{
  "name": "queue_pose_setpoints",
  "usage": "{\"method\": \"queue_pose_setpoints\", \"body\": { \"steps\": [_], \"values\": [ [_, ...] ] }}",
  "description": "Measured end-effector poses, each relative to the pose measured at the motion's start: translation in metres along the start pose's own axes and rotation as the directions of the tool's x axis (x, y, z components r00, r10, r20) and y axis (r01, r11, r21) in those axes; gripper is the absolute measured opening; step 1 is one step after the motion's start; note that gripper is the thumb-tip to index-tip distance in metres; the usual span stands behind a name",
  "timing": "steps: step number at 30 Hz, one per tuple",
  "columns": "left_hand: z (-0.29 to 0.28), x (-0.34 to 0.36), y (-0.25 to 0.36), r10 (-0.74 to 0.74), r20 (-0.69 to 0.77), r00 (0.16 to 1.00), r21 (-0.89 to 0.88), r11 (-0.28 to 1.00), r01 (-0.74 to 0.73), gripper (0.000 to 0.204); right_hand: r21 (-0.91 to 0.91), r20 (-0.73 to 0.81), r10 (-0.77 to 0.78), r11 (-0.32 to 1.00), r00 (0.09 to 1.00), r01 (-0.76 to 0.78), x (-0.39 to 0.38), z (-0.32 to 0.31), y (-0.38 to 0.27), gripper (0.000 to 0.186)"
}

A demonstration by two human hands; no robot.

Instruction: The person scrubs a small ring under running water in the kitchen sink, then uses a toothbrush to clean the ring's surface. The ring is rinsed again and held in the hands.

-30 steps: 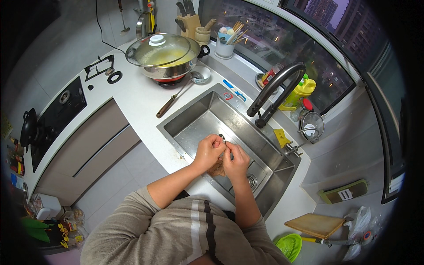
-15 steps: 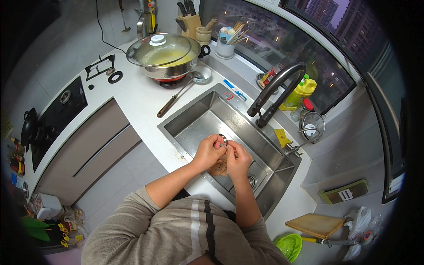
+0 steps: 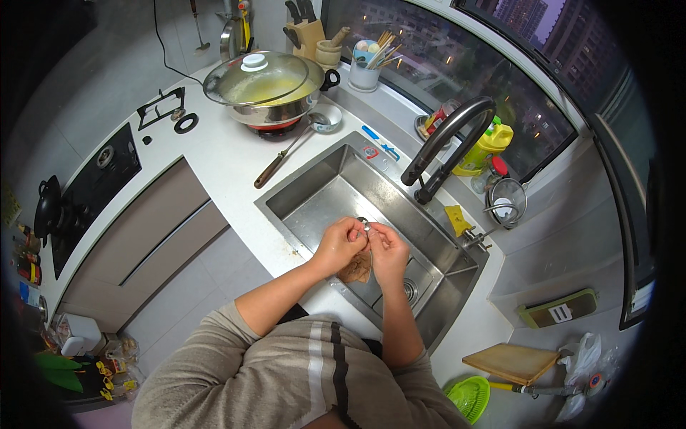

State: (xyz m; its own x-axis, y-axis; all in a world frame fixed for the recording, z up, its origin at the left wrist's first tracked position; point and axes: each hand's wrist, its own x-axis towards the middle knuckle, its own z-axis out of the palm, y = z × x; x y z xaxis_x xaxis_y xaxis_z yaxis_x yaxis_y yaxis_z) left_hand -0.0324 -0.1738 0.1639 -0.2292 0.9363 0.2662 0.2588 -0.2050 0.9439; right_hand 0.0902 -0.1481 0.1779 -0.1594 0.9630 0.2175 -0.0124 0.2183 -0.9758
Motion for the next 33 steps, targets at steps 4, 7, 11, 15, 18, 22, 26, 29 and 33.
{"method": "queue_pose_setpoints", "body": {
  "steps": [4, 7, 11, 15, 18, 22, 26, 29, 33],
  "values": [
    [0.001, -0.004, 0.012, 0.078, 0.046, 0.996, 0.088, 0.993, -0.082, 0.012, 0.042, -0.02, 0.081, 0.996, 0.997, -0.08, 0.006, -0.008, 0.001, 0.006],
    [-0.001, -0.005, 0.015, 0.117, 0.076, 0.99, 0.141, 0.982, -0.127, 0.012, 0.084, -0.045, 0.108, 0.991, 0.993, -0.104, 0.006, -0.01, 0.0, 0.004],
    [-0.004, -0.006, 0.017, 0.185, 0.128, 0.974, 0.255, 0.943, -0.213, 0.011, 0.061, -0.036, 0.125, 0.991, 0.991, -0.123, 0.008, -0.013, -0.004, 0.003],
    [-0.006, -0.007, 0.023, 0.275, 0.171, 0.946, 0.376, 0.87, -0.321, 0.01, 0.03, -0.016, 0.128, 0.991, 0.992, -0.128, 0.01, -0.017, -0.004, 0.002],
    [-0.009, -0.007, 0.023, 0.283, 0.232, 0.931, 0.449, 0.818, -0.36, 0.008, -0.011, -0.028, 0.152, 0.988, 0.988, -0.152, 0.012, -0.02, -0.01, 0.002],
    [-0.013, -0.008, 0.024, 0.309, 0.291, 0.905, 0.439, 0.798, -0.413, 0.005, -0.004, -0.037, 0.218, 0.976, 0.975, -0.218, 0.016, -0.02, -0.022, 0.004],
    [-0.014, -0.009, 0.025, 0.318, 0.331, 0.888, 0.345, 0.835, -0.428, 0.006, 0.152, 0.021, 0.282, 0.947, 0.959, -0.282, 0.019, -0.023, -0.019, 0.006],
    [-0.012, -0.011, 0.024, 0.263, 0.328, 0.907, 0.263, 0.897, -0.355, 0.009, 0.212, 0.06, 0.301, 0.928, 0.952, -0.306, 0.019, -0.025, -0.015, 0.005],
    [-0.012, -0.012, 0.024, 0.23, 0.315, 0.921, 0.267, 0.91, -0.318, 0.009, 0.21, 0.074, 0.312, 0.924, 0.947, -0.321, 0.018, -0.023, -0.018, 0.004]
  ]
}}
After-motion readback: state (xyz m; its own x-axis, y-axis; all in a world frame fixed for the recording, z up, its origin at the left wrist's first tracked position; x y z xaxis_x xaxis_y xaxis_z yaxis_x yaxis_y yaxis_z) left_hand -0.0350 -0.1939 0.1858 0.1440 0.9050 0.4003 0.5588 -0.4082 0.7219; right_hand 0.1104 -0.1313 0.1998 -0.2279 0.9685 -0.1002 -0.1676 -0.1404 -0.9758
